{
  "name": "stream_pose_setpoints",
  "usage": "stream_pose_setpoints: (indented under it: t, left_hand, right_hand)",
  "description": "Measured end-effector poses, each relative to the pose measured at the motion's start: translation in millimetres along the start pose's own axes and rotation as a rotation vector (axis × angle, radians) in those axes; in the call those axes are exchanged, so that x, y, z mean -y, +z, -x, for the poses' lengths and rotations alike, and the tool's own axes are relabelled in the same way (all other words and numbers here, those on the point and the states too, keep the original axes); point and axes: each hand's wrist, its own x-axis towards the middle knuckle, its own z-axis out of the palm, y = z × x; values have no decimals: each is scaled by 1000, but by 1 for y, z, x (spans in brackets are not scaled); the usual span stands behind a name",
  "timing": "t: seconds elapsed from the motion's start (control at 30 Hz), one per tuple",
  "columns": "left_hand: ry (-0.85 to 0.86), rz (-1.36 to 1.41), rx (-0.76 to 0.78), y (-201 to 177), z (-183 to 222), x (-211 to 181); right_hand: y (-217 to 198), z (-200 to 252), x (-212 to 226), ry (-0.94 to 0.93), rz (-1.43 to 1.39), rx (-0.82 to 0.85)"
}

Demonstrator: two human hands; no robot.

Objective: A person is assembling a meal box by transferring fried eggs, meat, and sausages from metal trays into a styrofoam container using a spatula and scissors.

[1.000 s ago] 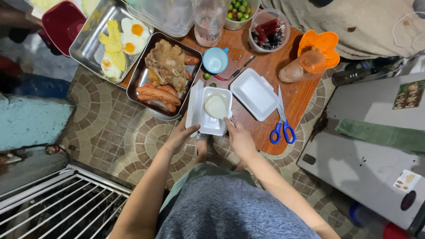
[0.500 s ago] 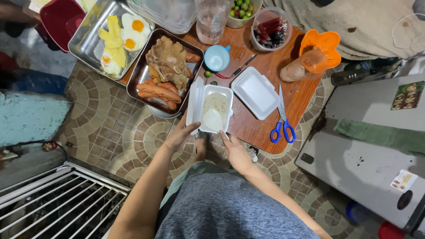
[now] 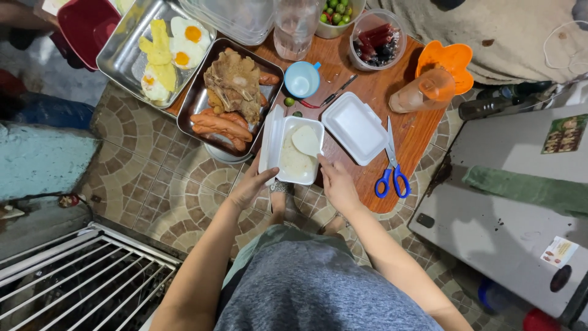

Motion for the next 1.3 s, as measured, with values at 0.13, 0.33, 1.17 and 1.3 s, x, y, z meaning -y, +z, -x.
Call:
stream_pose_setpoints:
  t: [0.13,0.33,1.17,1.3]
  left_hand:
    - [-2,-52,-21,1,-2,-1]
    - [9,-111,0,-1,-4,-3]
    - [123,-850,63,-27,-63,-4]
    - [158,-764,34,-23,-54,-5]
  right_hand:
    - [-4,-19,13,-33,101,62]
    - [-18,-27,22,-23,124,69]
    - [-55,-13,-72,284,384,-325]
    - [-62,3,-83,355,390,-481]
